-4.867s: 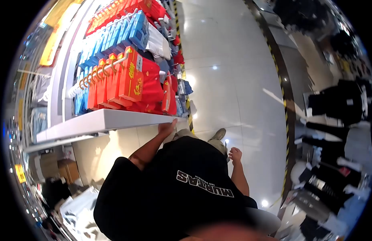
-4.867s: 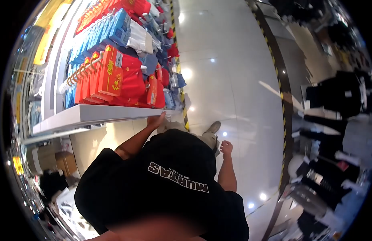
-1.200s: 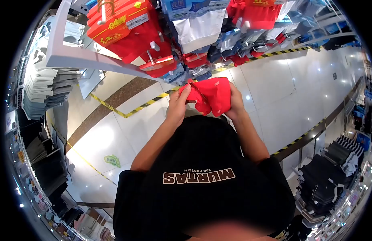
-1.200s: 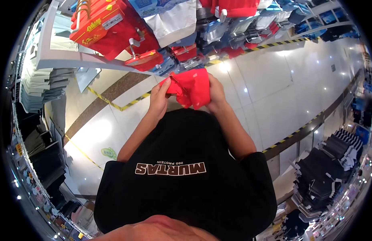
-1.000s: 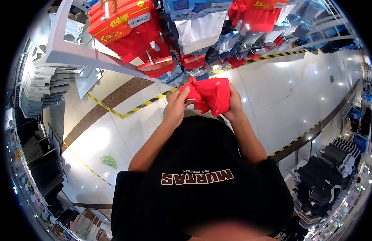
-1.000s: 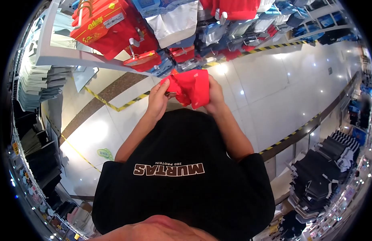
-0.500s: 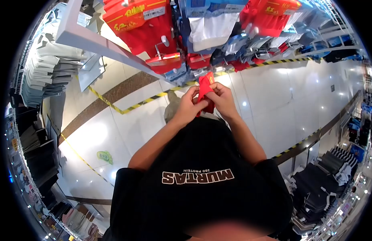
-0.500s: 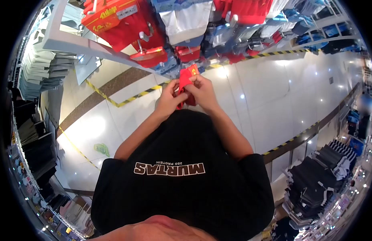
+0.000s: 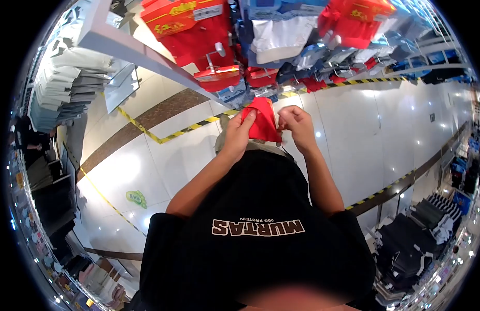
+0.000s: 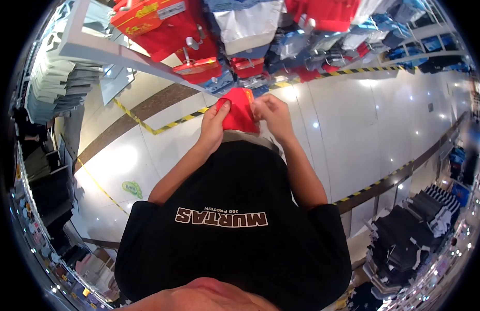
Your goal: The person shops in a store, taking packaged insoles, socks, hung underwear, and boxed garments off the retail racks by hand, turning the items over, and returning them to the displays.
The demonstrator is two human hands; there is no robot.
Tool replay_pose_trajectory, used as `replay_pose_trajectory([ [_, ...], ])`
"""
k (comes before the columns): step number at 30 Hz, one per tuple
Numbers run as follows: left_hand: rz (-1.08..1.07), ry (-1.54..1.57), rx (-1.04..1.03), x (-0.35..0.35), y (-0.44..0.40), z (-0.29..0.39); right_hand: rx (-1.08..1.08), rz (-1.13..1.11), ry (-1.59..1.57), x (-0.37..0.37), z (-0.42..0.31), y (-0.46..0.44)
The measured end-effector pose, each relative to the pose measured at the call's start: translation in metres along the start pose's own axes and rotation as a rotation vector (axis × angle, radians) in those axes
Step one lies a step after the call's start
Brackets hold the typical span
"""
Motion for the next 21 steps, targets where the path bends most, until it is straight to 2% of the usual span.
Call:
replay_pose_trajectory([
  [6,-0.077,0.100,-0.138,0.000,-0.001,0.002,-0.250,0.057,-0.095,0.014,0.037,-0.010],
  [8,-0.112,0.198,-0.113,-0.003,0.002,0.007,-0.369,0.105,-0.138,0.011,0.048,-0.009],
  [9,-0.128,0.251,-0.089,-0.004,0.003,0.010,-0.458,0.034,-0.225,0.008,0.047,-0.008],
  [12,-0.144,0.339,-0.028,-0.002,0.007,0.016,-0.384,-0.062,-0.505,-0.024,0.009,0.001],
  [13,-0.129,0.365,-0.018,0.001,0.006,0.014,-0.380,0.055,-0.571,-0.038,-0.015,0.004],
  [15,-0.061,0.416,-0.059,0.005,0.006,0.015,-0.164,-0.078,-0.500,-0.007,0.018,-0.024],
  [16,-0.010,0.441,-0.111,0.005,0.007,0.017,-0.054,-0.146,-0.464,-0.012,0.007,-0.031],
  [17,0.042,0.467,-0.165,0.006,0.007,0.019,-0.013,-0.063,-0.426,-0.013,-0.002,-0.028],
  [20,0.021,0.427,-0.253,0.021,0.006,0.026,0.257,-0.108,-0.052,-0.022,-0.039,-0.037],
  [21,-0.035,0.466,-0.269,0.020,0.010,0.034,0.311,-0.139,-0.026,-0.033,-0.060,-0.034],
])
Point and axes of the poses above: each hand's wrist, its own y-axis away from the middle knuckle, its own x-axis out of the back of the hand, z = x × y, the point moved 1 cm from there along -y, towards the middle knuckle, and after that the axes turned 3 degrees about -x, right-handed, at the moved point
